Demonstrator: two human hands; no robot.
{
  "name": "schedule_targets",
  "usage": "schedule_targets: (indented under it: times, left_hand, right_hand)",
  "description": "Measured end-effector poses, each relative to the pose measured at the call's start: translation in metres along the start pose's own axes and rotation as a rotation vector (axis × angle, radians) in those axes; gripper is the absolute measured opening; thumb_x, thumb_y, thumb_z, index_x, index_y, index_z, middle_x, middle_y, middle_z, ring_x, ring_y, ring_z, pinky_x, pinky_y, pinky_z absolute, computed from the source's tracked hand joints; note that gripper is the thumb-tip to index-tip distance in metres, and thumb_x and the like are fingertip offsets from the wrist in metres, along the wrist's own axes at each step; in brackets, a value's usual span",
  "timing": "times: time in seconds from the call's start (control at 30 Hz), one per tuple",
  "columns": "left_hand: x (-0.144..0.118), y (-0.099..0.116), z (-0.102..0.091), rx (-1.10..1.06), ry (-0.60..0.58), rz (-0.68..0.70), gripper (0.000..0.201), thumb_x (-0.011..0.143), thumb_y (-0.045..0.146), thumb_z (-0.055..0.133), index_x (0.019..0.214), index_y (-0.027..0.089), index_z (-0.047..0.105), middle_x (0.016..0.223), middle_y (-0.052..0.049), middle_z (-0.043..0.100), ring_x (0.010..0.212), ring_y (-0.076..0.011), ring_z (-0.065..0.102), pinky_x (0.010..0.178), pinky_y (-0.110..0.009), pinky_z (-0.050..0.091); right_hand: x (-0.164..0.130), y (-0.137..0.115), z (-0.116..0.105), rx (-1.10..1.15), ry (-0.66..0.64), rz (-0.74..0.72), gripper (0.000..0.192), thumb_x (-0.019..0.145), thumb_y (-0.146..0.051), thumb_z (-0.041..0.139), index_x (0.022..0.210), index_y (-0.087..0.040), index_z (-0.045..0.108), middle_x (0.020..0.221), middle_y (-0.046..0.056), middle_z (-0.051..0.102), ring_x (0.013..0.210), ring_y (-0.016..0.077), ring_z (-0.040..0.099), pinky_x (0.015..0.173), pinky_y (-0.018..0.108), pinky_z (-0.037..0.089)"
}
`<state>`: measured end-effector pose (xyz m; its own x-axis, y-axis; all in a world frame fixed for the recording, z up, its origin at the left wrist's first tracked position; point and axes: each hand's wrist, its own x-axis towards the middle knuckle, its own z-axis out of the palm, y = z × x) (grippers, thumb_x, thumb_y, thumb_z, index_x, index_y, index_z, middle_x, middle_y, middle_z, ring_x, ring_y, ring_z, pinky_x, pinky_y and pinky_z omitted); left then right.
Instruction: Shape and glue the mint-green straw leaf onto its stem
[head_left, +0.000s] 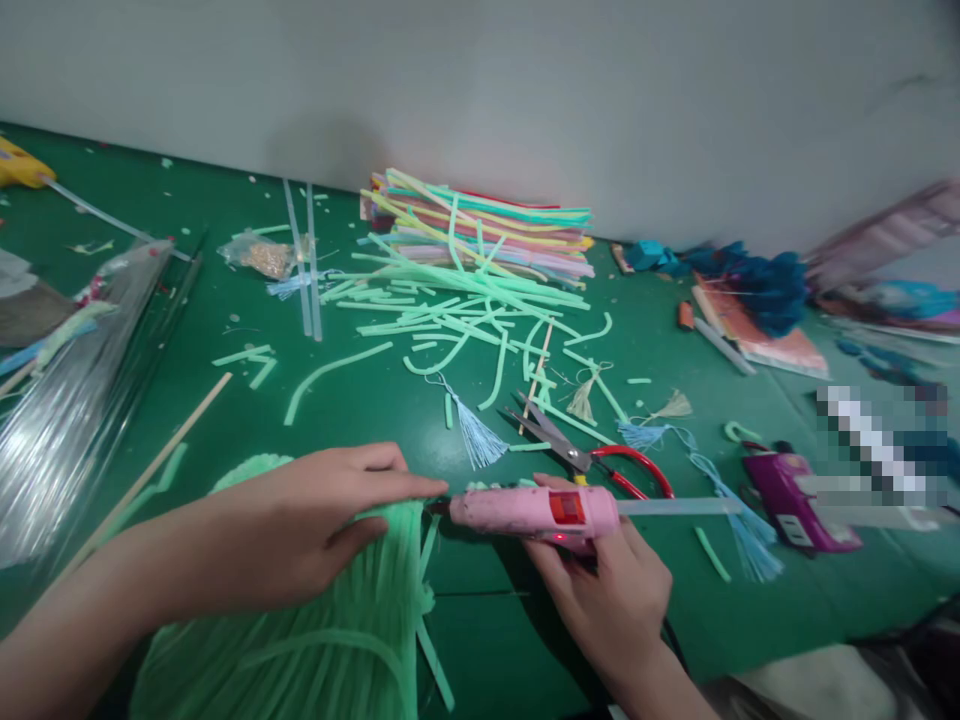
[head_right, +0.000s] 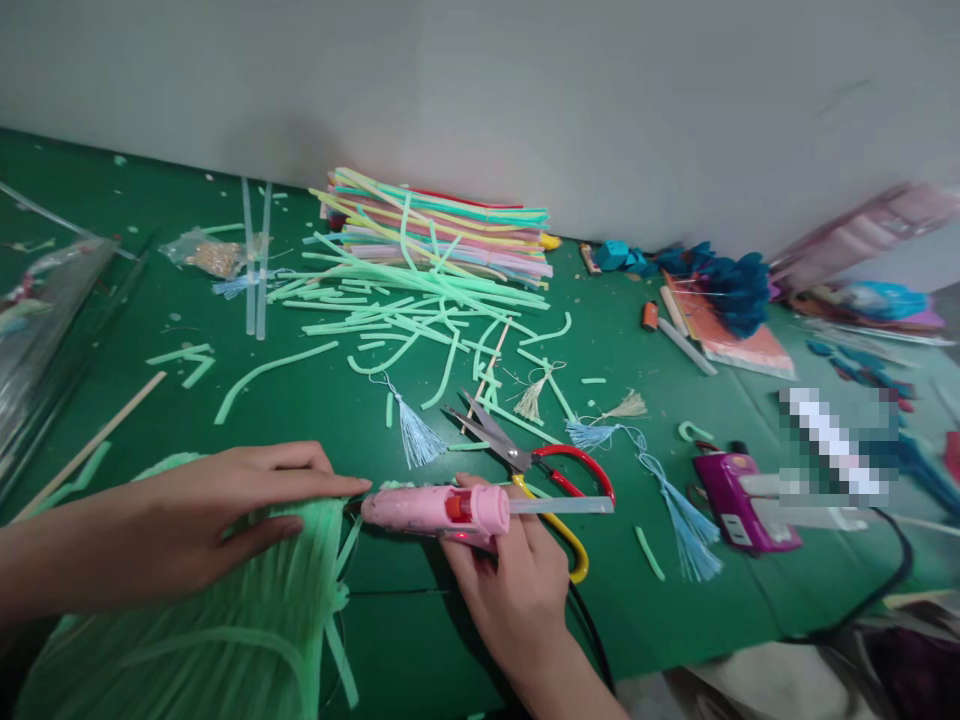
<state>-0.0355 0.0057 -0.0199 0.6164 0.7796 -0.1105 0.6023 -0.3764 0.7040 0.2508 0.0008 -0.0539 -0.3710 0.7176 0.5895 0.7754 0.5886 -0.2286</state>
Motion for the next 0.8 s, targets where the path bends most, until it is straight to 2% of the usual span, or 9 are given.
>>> schedule_targets:
  times: [0.33, 0.47, 0.8]
  left_hand:
    - [-0.0028, 0.0001, 0.0013, 0.020, -0.023, -0.011, 0.060, 0.094, 0.011, 0.045, 0.143, 0.045, 0.040, 0.127, 0.001, 0.061, 0.118, -0.0161, 0.058, 0.091, -0.023, 0.048]
    - [-0.0027, -0.0005, 0.0007, 0.017, -0.019, -0.012, 0.059, 0.094, 0.011, 0.046, 0.142, 0.043, 0.042, 0.126, 0.000, 0.062, 0.117, -0.0166, 0.059, 0.092, -0.024, 0.048]
    - [-0.0024, 0.0003, 0.0000, -0.012, 0.010, -0.003, 0.060, 0.090, 0.008, 0.049, 0.140, 0.041, 0.048, 0.120, -0.002, 0.065, 0.110, -0.0167, 0.062, 0.091, -0.024, 0.049]
  right_hand:
    - [0.0003, 0.0011, 0.0001, 0.004, 0.000, 0.020, 0.017, 0.089, -0.025, 0.066, 0.102, -0.015, 0.063, 0.082, 0.011, 0.074, 0.072, 0.0233, 0.071, 0.069, 0.031, 0.057]
    - [0.0011, 0.0009, -0.0001, 0.005, -0.005, 0.014, 0.016, 0.089, -0.025, 0.065, 0.103, -0.017, 0.062, 0.081, 0.009, 0.075, 0.071, 0.0235, 0.072, 0.065, 0.031, 0.057]
    - [-0.0008, 0.0015, -0.0012, 0.010, -0.016, 0.023, 0.019, 0.088, -0.025, 0.066, 0.106, -0.018, 0.062, 0.085, 0.010, 0.076, 0.074, 0.0239, 0.072, 0.068, 0.032, 0.058]
